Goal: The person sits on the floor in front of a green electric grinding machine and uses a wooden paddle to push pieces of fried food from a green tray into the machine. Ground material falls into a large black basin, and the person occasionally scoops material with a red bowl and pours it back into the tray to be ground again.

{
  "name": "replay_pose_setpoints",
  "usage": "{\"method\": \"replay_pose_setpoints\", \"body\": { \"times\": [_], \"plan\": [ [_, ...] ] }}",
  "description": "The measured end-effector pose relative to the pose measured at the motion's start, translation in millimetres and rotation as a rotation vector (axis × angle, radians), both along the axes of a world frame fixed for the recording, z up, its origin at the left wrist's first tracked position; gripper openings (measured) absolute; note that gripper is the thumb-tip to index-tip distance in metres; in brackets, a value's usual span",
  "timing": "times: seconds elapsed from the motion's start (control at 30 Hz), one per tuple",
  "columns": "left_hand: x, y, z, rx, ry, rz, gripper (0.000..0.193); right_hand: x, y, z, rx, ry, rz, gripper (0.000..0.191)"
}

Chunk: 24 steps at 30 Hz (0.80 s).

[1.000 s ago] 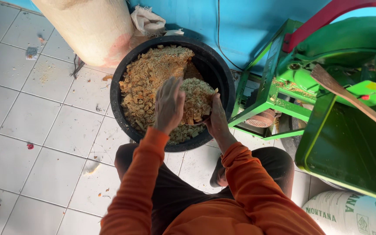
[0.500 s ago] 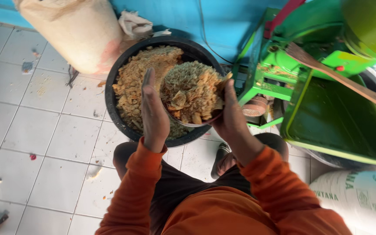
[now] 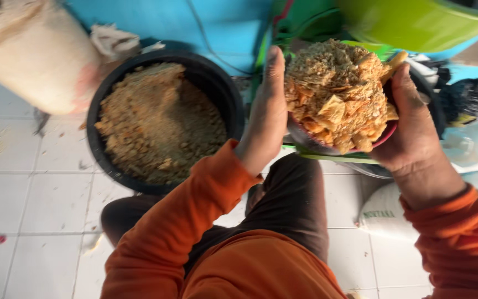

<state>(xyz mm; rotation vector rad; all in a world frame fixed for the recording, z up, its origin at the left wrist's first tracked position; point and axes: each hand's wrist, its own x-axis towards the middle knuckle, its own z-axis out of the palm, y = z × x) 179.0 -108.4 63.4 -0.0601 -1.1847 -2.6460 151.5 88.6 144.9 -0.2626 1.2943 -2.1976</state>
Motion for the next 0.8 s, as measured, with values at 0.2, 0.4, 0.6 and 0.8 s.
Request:
{"method": "replay_pose_setpoints", "body": {
  "times": [0.2,0.4,0.6,0.8],
  "plan": [
    [-67,75,-14,0.085,-0.223,-0.159,0.105,-61,80,-27,0.106,0.103,-0.063,0.069],
    [-104,112,-52,0.100,-0.065,-0.248,0.112,-98,130,-57,0.218,0.364,-0.093,0.074],
    [-118,115,-62,0.072,-0.295,-0.223,0.114,-107,146,-83,0.545,0.942,-0.242,0.058],
    [-117,115,-69,-0.030,-0.366,-0.193,0.109,-89,147,-89,0.720,1.418,-0.308,0.055]
  ]
}}
